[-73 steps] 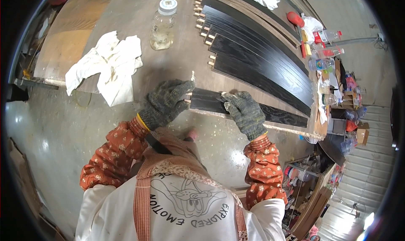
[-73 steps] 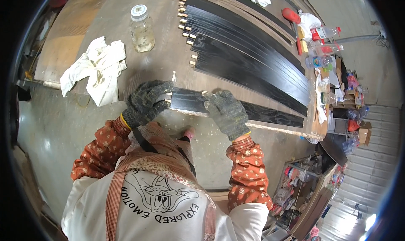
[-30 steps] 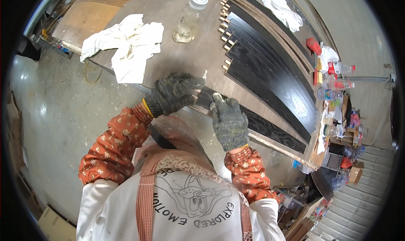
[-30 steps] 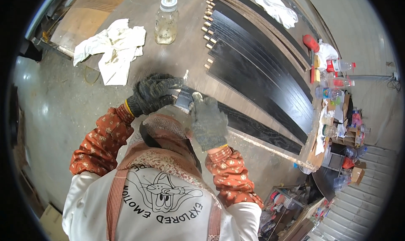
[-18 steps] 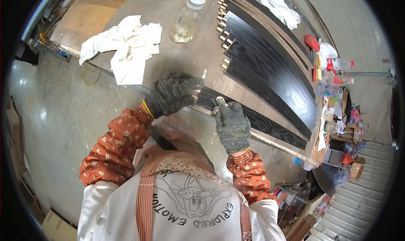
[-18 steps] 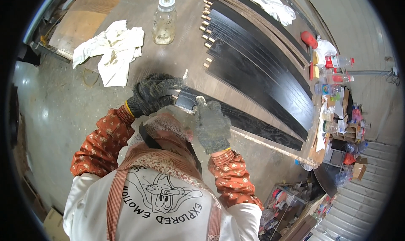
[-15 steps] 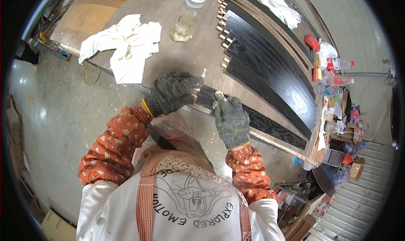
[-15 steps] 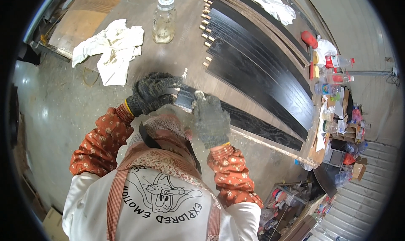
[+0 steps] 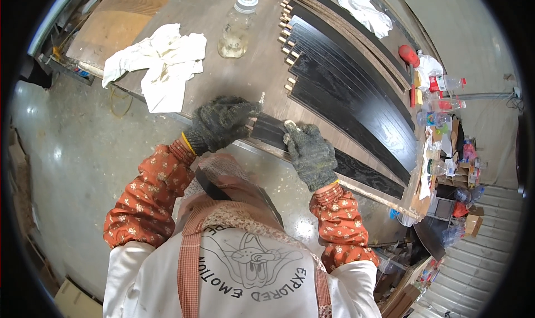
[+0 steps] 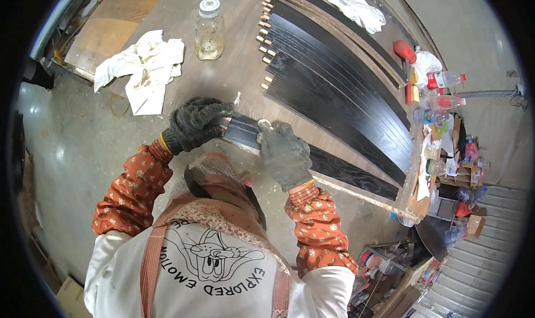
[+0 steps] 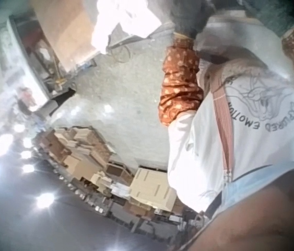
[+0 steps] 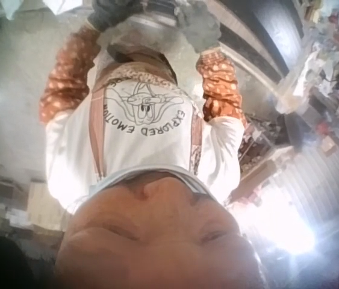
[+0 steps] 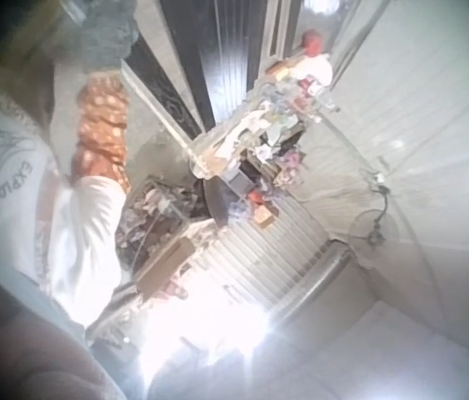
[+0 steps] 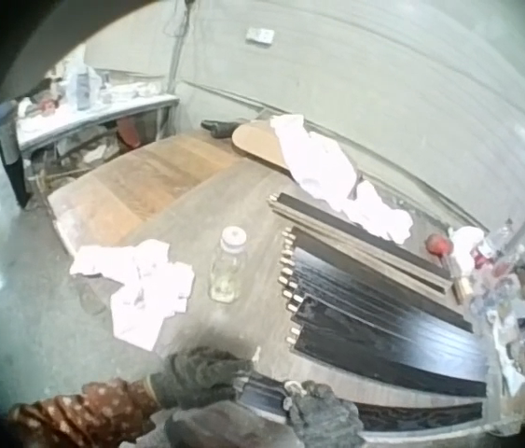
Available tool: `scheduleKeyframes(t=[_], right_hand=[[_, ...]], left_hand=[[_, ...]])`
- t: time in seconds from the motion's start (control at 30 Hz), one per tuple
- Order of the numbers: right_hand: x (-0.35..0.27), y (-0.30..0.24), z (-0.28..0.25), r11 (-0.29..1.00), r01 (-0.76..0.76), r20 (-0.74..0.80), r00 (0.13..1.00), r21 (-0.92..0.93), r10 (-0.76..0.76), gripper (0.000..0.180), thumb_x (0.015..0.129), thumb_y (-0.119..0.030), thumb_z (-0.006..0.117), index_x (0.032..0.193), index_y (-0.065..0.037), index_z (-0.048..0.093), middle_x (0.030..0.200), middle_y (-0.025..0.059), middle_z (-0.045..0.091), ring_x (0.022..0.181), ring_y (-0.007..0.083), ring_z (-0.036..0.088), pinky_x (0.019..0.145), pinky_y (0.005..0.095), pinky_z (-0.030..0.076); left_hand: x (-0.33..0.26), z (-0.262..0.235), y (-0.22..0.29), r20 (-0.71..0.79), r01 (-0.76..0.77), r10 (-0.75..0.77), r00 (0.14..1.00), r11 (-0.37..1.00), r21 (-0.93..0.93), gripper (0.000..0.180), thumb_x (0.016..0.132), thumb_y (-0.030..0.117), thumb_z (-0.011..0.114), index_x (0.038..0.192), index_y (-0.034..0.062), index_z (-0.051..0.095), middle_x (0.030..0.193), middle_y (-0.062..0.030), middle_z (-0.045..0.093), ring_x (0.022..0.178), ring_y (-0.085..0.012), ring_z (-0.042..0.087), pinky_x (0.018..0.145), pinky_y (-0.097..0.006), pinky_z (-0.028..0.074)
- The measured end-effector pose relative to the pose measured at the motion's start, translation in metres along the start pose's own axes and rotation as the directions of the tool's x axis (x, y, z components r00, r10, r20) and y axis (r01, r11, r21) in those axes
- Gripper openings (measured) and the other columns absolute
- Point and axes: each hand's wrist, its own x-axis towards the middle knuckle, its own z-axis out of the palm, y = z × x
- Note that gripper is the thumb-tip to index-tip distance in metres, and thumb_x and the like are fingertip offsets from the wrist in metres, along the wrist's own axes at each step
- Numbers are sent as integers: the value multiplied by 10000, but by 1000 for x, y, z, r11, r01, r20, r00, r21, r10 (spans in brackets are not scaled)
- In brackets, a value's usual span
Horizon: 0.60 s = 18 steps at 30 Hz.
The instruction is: The person wipes long black wood panels with a white cloth and a liquid from a bottle, handling the panels one by one on a workbench.
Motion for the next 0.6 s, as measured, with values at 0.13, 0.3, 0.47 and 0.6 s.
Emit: scheduleKeyframes(t=[0.13, 0.3, 0.47, 0.6], right_hand=[[8, 4, 1, 999, -13, 120, 993, -42, 18, 366, 900, -305, 545, 1244, -181, 555, 1079, 96, 587, 891, 258, 614, 691, 401, 506], [-14, 10, -3, 988, 99, 27, 995, -115, -97, 393, 870, -273, 576, 1257, -208, 561, 1035, 77, 582, 867, 234, 608, 638, 370, 498], [-10, -1, 4, 992, 117, 53, 992, -38, -115, 406, 867, -287, 591, 1264, -206, 562, 1000, 74, 576, 860, 230, 606, 632, 376, 490], [-9, -6, -1, 998, 65, 167, 984, -25, -60, 407, 857, -280, 603, 1256, -206, 569, 1009, 76, 571, 834, 229, 610, 639, 381, 485]], left_hand=[[2, -3, 2, 41, 26, -25, 999, 999, -27, 494, 791, 307, 688, 1235, 126, 570, 1099, -128, 625, 1009, -330, 589, 882, -434, 479], [-1, 0, -1, -18, 5, -5, 1000, 1000, -12, 470, 808, 300, 672, 1239, 140, 571, 1092, -129, 627, 992, -327, 598, 867, -430, 489], [-1, 2, -5, -33, -9, 8, 999, 999, -41, 475, 804, 286, 683, 1244, 147, 569, 1089, -116, 630, 994, -322, 598, 860, -420, 495], [-1, 1, -2, -61, -63, 62, 996, 998, -19, 483, 804, 286, 685, 1249, 143, 563, 1093, -118, 628, 991, -324, 597, 858, -420, 495]])
